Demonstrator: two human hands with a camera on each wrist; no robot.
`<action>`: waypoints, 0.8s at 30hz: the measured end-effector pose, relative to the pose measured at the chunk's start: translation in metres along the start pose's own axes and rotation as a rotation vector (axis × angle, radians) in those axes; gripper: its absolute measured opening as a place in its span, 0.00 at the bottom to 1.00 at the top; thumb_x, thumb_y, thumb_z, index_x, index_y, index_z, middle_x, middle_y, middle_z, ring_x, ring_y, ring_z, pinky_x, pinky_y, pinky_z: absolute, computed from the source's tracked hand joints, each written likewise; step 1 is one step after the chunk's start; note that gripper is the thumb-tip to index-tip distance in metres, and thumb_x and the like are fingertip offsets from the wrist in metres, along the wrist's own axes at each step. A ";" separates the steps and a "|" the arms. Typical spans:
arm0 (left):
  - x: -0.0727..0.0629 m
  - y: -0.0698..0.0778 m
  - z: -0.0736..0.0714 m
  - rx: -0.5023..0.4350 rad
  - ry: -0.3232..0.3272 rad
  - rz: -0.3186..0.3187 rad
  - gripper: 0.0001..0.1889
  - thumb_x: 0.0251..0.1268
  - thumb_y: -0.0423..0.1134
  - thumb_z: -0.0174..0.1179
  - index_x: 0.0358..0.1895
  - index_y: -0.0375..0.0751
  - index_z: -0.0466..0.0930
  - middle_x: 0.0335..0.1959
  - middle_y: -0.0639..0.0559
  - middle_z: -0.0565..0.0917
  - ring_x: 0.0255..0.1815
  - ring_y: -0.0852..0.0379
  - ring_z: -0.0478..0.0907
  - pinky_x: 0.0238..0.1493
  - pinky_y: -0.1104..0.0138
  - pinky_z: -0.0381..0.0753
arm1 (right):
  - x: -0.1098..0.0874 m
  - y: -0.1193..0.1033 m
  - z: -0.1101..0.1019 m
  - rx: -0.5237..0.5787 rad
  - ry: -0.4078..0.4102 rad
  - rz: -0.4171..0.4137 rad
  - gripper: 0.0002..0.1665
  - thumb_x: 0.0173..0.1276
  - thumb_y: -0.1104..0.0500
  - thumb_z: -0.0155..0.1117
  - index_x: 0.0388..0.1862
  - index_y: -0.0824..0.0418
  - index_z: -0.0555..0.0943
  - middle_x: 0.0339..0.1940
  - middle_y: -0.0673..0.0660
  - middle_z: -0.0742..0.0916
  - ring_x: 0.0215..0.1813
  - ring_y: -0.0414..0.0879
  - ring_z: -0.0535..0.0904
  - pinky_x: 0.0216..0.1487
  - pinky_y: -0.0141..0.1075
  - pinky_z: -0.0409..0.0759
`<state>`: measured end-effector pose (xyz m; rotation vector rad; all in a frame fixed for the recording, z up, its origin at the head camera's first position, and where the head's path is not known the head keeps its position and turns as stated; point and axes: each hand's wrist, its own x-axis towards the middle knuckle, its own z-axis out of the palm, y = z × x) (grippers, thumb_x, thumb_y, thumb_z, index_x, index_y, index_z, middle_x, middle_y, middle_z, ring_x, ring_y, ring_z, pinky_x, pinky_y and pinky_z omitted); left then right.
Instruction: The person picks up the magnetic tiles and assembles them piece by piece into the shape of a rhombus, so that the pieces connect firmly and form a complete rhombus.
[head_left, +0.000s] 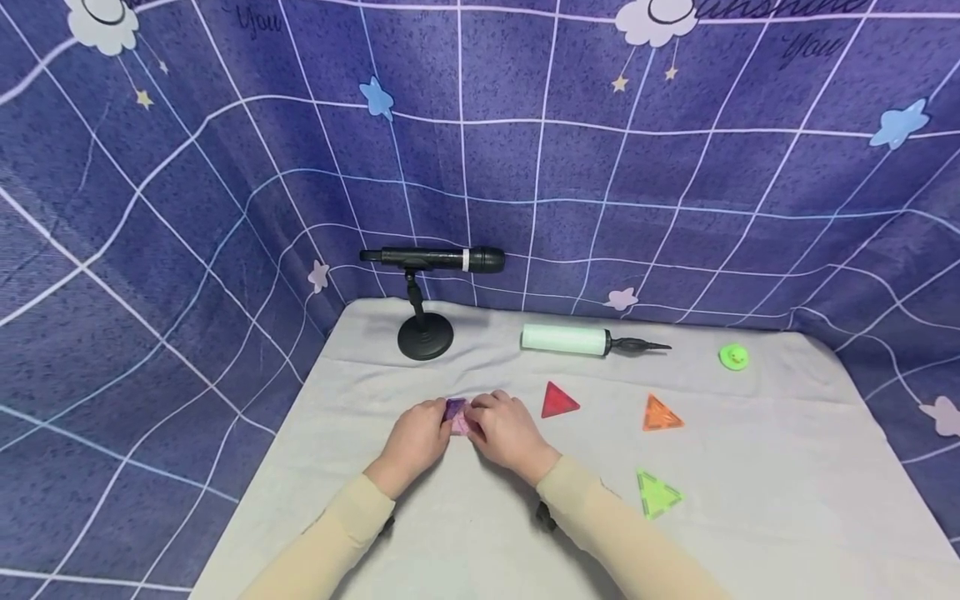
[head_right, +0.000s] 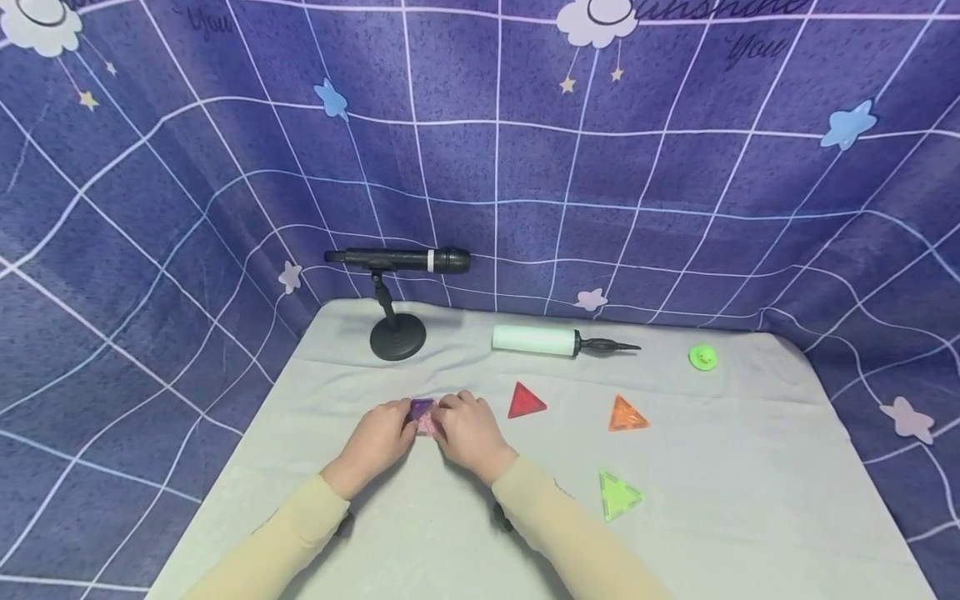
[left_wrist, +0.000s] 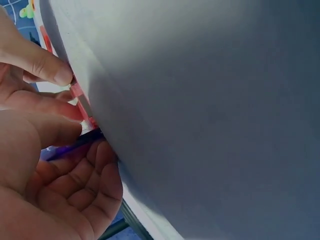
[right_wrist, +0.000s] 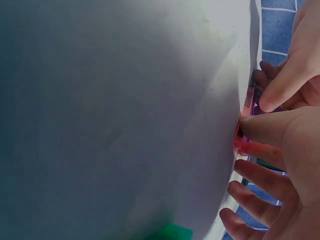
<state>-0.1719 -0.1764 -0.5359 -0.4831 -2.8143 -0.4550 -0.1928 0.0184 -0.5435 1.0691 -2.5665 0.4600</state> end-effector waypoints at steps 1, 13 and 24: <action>0.000 0.000 -0.001 -0.006 -0.001 0.000 0.07 0.61 0.31 0.70 0.36 0.34 0.80 0.28 0.43 0.82 0.31 0.40 0.84 0.35 0.49 0.82 | 0.000 0.000 0.000 -0.001 -0.005 0.000 0.15 0.65 0.55 0.76 0.50 0.57 0.90 0.49 0.55 0.89 0.48 0.54 0.83 0.42 0.49 0.83; -0.001 -0.007 -0.005 -0.116 -0.033 -0.042 0.15 0.56 0.31 0.75 0.25 0.42 0.74 0.18 0.58 0.70 0.20 0.56 0.69 0.23 0.60 0.70 | 0.001 0.006 -0.001 -0.023 -0.039 -0.006 0.13 0.63 0.52 0.80 0.45 0.53 0.92 0.48 0.53 0.90 0.47 0.53 0.84 0.41 0.47 0.83; -0.002 -0.007 -0.003 -0.165 -0.030 -0.046 0.16 0.56 0.30 0.75 0.25 0.41 0.73 0.18 0.59 0.68 0.21 0.58 0.67 0.25 0.62 0.69 | -0.002 0.005 -0.006 0.030 -0.068 0.022 0.19 0.65 0.51 0.77 0.52 0.57 0.90 0.51 0.53 0.90 0.50 0.53 0.84 0.47 0.47 0.84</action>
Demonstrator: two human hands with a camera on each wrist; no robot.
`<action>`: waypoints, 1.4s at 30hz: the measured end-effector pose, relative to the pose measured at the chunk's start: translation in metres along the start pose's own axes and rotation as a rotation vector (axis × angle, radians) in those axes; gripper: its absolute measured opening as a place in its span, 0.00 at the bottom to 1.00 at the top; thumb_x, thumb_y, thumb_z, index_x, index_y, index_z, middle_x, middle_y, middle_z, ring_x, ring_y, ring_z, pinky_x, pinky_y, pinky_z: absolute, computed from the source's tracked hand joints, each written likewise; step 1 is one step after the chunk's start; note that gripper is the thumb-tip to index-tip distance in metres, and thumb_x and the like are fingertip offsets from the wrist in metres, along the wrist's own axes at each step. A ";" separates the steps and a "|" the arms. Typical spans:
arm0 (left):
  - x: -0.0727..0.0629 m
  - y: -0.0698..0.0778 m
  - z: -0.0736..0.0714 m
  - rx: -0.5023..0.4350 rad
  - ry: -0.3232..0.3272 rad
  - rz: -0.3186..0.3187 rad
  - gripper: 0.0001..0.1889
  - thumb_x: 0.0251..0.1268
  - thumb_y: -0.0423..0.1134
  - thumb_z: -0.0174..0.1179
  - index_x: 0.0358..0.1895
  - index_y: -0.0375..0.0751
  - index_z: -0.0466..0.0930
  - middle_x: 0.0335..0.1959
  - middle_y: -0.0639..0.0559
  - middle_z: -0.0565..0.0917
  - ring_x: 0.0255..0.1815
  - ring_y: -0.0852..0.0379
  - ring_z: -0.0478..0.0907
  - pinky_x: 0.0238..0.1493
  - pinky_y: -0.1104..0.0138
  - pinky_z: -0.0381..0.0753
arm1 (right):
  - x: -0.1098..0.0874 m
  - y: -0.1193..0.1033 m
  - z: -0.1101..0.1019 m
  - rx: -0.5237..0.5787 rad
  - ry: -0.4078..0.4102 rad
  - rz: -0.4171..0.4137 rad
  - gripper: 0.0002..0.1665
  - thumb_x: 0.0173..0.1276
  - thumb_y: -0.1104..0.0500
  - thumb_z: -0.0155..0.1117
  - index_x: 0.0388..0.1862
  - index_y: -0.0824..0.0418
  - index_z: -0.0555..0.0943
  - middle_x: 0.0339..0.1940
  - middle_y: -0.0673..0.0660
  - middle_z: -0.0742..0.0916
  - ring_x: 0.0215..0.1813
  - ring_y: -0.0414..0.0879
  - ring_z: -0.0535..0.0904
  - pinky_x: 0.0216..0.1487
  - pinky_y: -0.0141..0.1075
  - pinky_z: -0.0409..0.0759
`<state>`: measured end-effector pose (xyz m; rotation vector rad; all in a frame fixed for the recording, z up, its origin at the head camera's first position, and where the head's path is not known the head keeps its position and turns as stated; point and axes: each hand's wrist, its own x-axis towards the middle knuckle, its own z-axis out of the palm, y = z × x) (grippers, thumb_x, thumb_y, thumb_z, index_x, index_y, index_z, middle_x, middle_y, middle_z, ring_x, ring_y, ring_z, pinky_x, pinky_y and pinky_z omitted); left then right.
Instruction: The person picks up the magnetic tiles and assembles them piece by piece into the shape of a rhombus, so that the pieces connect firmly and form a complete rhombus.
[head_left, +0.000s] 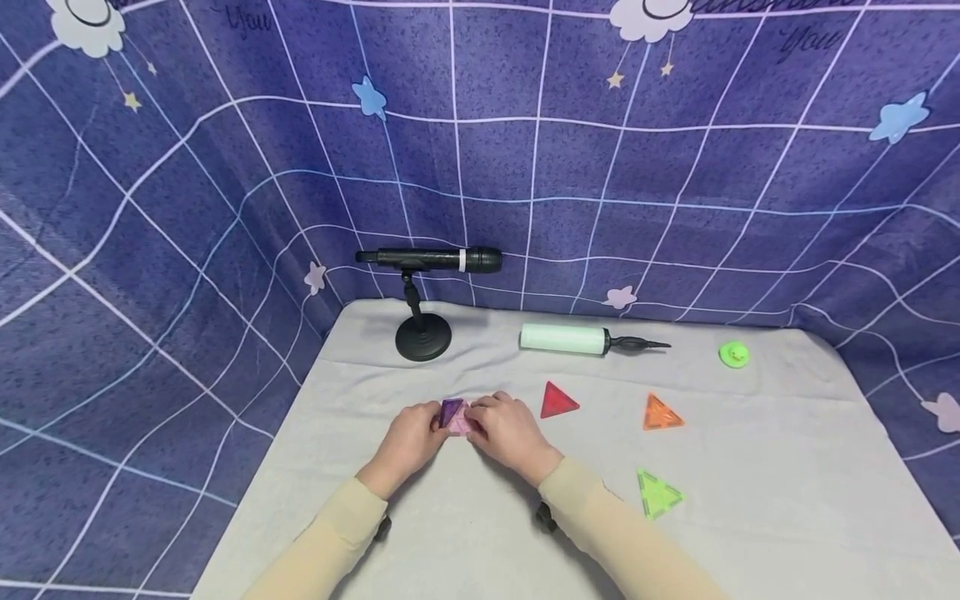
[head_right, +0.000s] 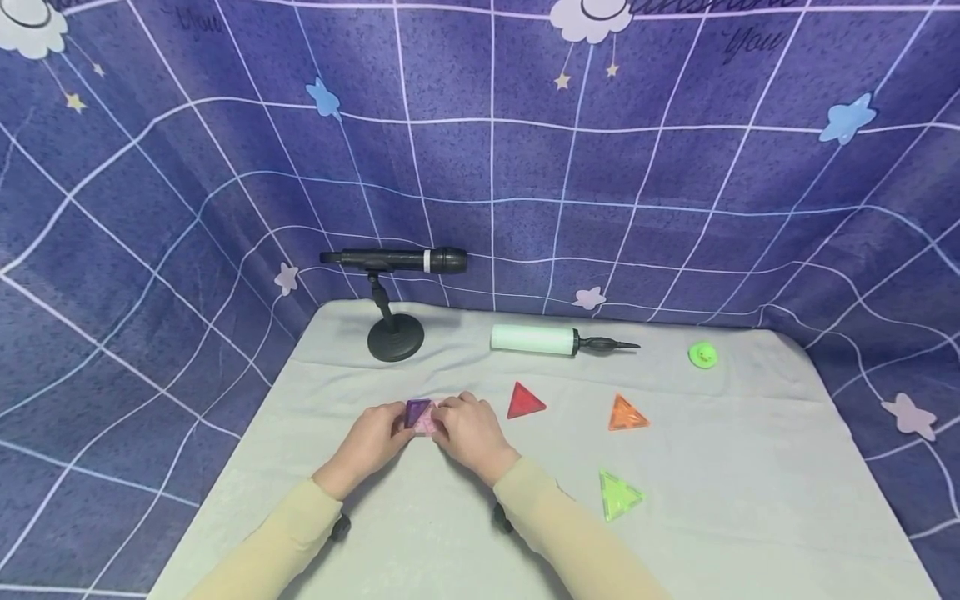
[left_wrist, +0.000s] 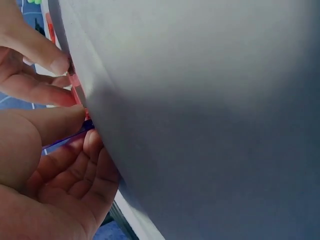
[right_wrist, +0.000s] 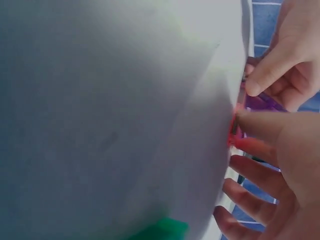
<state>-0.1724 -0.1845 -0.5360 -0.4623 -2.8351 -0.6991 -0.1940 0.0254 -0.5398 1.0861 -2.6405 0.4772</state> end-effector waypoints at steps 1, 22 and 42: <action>0.000 0.000 0.000 0.000 -0.003 -0.004 0.16 0.56 0.30 0.75 0.25 0.41 0.73 0.18 0.59 0.68 0.21 0.58 0.67 0.25 0.62 0.69 | -0.001 0.001 -0.003 0.038 -0.019 -0.005 0.21 0.66 0.51 0.77 0.54 0.59 0.89 0.52 0.54 0.90 0.51 0.53 0.84 0.50 0.47 0.83; 0.000 0.001 -0.001 -0.014 -0.050 -0.044 0.18 0.58 0.30 0.74 0.24 0.43 0.70 0.18 0.59 0.68 0.21 0.59 0.66 0.25 0.63 0.67 | -0.049 0.082 -0.051 0.154 0.045 0.277 0.30 0.58 0.60 0.82 0.57 0.71 0.84 0.52 0.67 0.85 0.55 0.63 0.80 0.60 0.55 0.77; 0.002 0.001 -0.004 -0.018 -0.067 -0.045 0.18 0.58 0.30 0.75 0.24 0.43 0.71 0.18 0.59 0.68 0.21 0.59 0.65 0.25 0.63 0.67 | -0.069 0.106 -0.053 0.168 -0.002 0.427 0.14 0.61 0.62 0.80 0.45 0.67 0.90 0.37 0.56 0.85 0.39 0.49 0.82 0.45 0.48 0.82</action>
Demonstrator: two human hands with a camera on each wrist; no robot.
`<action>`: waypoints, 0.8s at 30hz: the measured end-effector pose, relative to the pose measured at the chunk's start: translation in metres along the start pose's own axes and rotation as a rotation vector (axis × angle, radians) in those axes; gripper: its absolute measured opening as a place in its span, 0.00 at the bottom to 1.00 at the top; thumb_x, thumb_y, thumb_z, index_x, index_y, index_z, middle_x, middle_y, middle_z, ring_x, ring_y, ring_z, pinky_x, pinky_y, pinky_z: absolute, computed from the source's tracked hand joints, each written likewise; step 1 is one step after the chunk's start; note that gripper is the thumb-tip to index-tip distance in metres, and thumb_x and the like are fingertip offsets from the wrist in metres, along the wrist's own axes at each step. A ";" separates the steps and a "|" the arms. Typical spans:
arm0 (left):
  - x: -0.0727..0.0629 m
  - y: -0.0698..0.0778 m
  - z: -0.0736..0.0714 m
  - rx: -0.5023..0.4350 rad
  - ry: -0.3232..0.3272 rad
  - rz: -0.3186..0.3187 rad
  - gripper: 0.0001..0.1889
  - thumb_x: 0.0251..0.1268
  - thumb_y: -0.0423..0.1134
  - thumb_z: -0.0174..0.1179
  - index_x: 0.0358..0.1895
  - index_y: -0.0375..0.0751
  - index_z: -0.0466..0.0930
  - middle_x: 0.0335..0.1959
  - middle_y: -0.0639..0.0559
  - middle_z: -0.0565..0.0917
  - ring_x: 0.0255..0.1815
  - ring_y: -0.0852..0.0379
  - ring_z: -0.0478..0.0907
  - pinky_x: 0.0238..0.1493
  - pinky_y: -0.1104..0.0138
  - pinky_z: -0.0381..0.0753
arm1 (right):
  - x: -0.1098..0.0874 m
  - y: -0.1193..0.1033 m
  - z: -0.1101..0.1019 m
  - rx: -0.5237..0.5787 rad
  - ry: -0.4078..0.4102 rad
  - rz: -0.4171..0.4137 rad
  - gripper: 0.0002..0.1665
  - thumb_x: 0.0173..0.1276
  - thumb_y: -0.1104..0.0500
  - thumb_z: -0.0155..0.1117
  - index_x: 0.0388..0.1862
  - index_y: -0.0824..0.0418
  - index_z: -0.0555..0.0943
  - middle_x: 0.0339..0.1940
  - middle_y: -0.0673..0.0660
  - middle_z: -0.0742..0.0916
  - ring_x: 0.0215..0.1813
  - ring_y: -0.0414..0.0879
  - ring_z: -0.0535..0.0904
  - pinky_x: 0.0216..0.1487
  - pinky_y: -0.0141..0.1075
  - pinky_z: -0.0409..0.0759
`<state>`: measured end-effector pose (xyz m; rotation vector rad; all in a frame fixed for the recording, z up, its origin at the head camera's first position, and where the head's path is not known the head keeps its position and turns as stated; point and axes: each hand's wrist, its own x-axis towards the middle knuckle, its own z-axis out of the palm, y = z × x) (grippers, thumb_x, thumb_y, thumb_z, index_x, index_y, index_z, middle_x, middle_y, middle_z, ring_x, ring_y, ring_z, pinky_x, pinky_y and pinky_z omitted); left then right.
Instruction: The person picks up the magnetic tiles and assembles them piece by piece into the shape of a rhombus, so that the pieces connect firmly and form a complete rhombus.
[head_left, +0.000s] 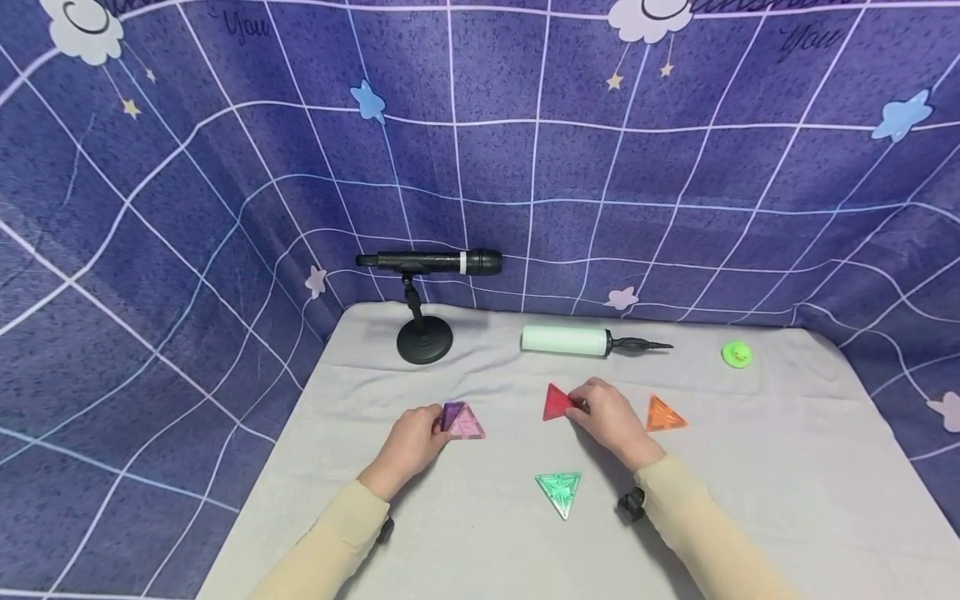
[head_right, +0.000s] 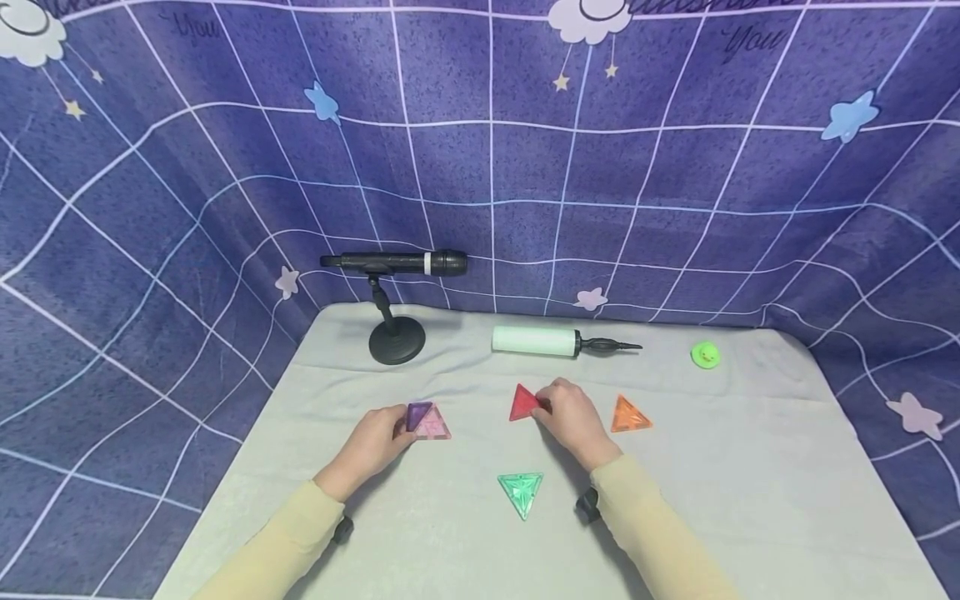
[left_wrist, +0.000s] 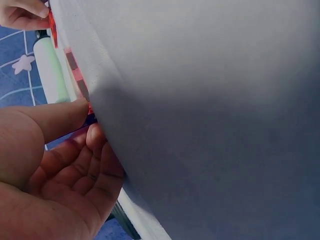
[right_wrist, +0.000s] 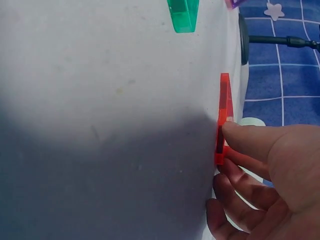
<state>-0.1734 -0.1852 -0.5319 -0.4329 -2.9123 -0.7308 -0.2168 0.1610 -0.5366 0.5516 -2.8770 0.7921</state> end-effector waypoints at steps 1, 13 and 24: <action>0.000 0.000 0.000 -0.001 -0.001 -0.001 0.18 0.58 0.30 0.75 0.25 0.43 0.71 0.18 0.59 0.68 0.21 0.59 0.66 0.25 0.63 0.67 | 0.000 0.000 0.000 0.001 -0.001 0.006 0.14 0.61 0.62 0.80 0.45 0.67 0.90 0.37 0.56 0.86 0.40 0.49 0.82 0.46 0.48 0.82; 0.001 -0.002 0.001 -0.027 0.002 0.003 0.18 0.59 0.29 0.74 0.24 0.42 0.71 0.18 0.59 0.67 0.20 0.61 0.64 0.24 0.64 0.66 | 0.000 -0.003 -0.001 0.042 0.015 0.008 0.14 0.58 0.67 0.80 0.39 0.63 0.83 0.30 0.53 0.82 0.33 0.46 0.76 0.39 0.45 0.78; 0.000 -0.003 0.001 -0.035 0.020 0.030 0.17 0.57 0.28 0.74 0.25 0.40 0.71 0.18 0.60 0.66 0.20 0.60 0.64 0.24 0.64 0.65 | -0.007 -0.004 -0.004 0.080 0.042 0.011 0.17 0.57 0.71 0.80 0.36 0.60 0.79 0.32 0.54 0.88 0.34 0.46 0.82 0.40 0.48 0.81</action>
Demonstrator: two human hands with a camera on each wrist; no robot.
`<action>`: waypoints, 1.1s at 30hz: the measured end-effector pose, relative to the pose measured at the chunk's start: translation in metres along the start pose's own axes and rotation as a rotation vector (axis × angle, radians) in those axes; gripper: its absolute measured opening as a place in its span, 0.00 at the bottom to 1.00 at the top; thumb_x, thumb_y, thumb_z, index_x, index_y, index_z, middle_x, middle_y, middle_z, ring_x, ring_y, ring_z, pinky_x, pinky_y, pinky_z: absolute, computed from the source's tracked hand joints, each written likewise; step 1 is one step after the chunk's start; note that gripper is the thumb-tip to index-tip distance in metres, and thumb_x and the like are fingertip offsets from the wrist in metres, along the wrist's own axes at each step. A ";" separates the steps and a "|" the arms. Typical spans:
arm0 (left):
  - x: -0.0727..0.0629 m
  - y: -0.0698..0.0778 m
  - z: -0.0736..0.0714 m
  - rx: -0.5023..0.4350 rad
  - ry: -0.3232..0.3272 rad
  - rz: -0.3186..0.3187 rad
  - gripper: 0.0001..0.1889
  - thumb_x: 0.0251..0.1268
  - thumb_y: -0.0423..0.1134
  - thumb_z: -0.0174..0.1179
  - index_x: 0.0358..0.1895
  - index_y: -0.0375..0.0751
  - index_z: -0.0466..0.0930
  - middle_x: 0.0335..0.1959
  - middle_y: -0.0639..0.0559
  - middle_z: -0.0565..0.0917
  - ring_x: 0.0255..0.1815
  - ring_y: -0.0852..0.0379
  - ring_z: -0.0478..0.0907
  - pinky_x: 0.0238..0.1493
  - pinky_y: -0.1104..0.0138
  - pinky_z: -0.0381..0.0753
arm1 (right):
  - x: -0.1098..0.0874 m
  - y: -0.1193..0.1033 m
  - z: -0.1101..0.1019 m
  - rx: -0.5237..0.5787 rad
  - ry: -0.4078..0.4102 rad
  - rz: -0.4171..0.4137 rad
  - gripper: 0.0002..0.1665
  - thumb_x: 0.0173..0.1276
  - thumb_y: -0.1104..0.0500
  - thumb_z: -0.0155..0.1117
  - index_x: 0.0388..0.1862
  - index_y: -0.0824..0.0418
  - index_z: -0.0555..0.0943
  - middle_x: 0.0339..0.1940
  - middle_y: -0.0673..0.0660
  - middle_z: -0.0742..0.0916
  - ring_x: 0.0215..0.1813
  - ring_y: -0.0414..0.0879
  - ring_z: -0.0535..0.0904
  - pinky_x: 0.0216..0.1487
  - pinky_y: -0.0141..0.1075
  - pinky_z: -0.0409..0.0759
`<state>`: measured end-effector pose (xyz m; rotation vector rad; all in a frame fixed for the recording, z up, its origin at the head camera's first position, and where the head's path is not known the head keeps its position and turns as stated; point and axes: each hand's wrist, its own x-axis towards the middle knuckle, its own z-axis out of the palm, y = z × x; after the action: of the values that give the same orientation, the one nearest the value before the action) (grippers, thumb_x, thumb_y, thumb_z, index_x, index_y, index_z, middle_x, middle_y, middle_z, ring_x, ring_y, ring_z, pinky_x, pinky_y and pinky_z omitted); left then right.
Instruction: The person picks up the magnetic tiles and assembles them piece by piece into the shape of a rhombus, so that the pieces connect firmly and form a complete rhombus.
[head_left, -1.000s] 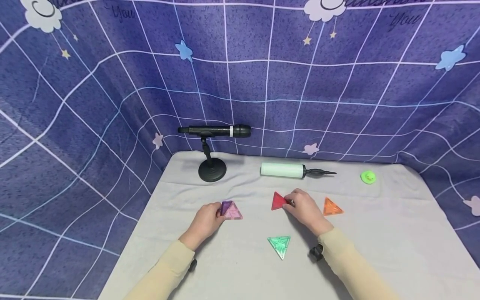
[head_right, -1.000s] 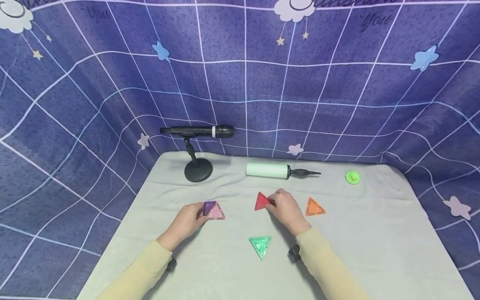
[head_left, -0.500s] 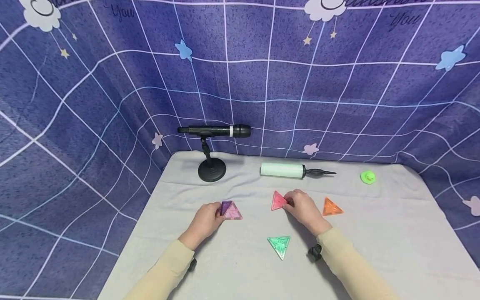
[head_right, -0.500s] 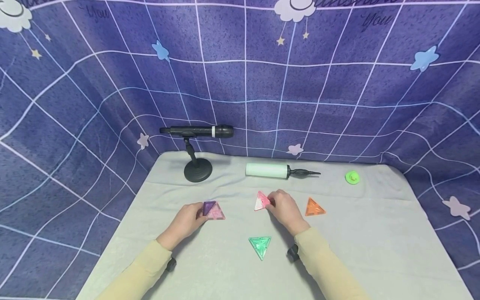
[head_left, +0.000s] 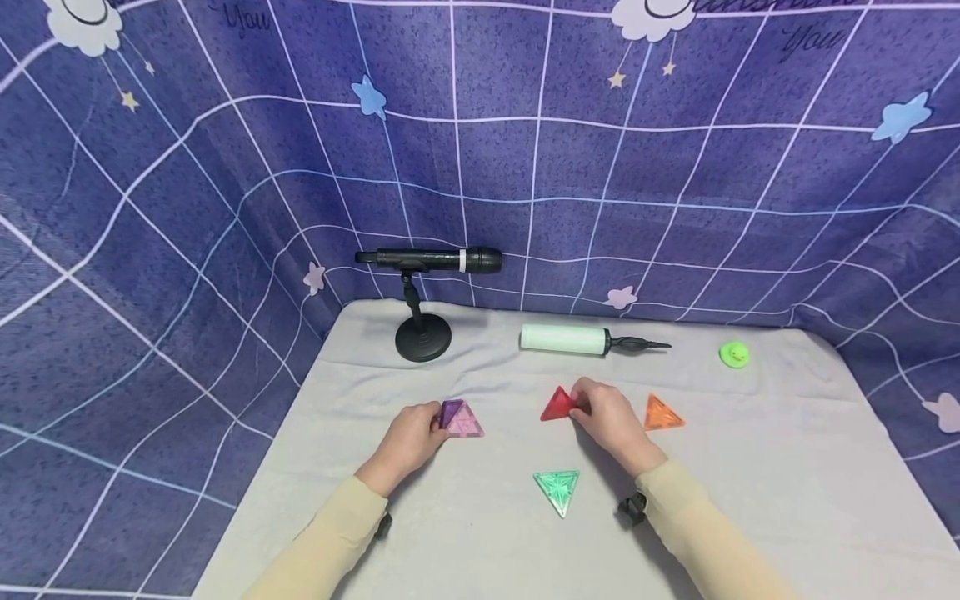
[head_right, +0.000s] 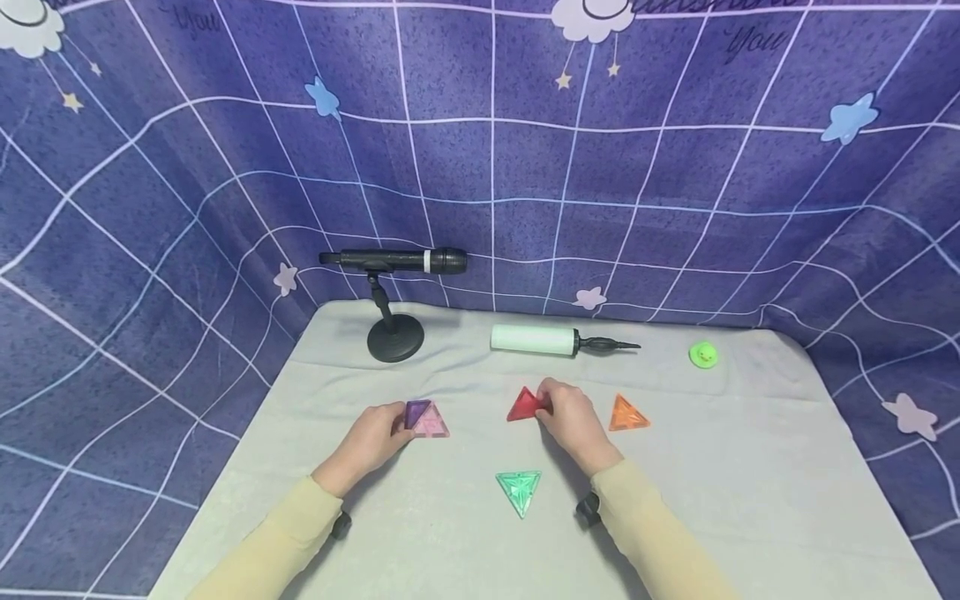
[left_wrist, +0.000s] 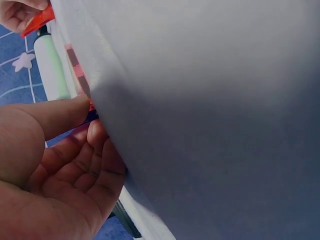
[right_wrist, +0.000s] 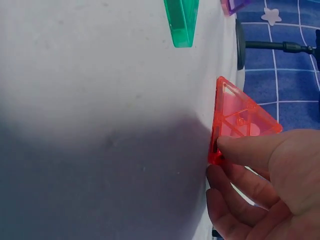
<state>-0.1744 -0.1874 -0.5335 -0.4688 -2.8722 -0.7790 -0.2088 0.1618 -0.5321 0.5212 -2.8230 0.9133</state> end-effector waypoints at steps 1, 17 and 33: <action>0.000 0.000 0.000 0.003 -0.002 -0.001 0.17 0.57 0.28 0.74 0.25 0.40 0.71 0.18 0.59 0.66 0.20 0.60 0.65 0.24 0.64 0.65 | -0.001 0.000 0.000 0.000 0.000 -0.003 0.17 0.57 0.71 0.80 0.36 0.60 0.78 0.31 0.54 0.88 0.34 0.46 0.82 0.40 0.48 0.81; 0.002 0.000 -0.001 0.018 -0.010 0.002 0.17 0.58 0.29 0.75 0.25 0.40 0.71 0.18 0.58 0.67 0.20 0.59 0.65 0.24 0.64 0.66 | -0.007 -0.011 0.004 -0.055 -0.033 -0.015 0.08 0.59 0.68 0.78 0.37 0.61 0.89 0.34 0.53 0.88 0.34 0.45 0.80 0.39 0.45 0.80; 0.001 0.002 -0.004 0.014 -0.017 0.002 0.17 0.58 0.29 0.75 0.25 0.40 0.72 0.18 0.59 0.67 0.20 0.60 0.65 0.24 0.64 0.66 | -0.009 -0.036 0.021 -0.062 -0.023 -0.035 0.09 0.60 0.65 0.78 0.41 0.63 0.92 0.30 0.52 0.86 0.29 0.44 0.77 0.34 0.43 0.79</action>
<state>-0.1746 -0.1869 -0.5291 -0.4784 -2.8906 -0.7580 -0.1880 0.1245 -0.5308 0.5746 -2.8426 0.8155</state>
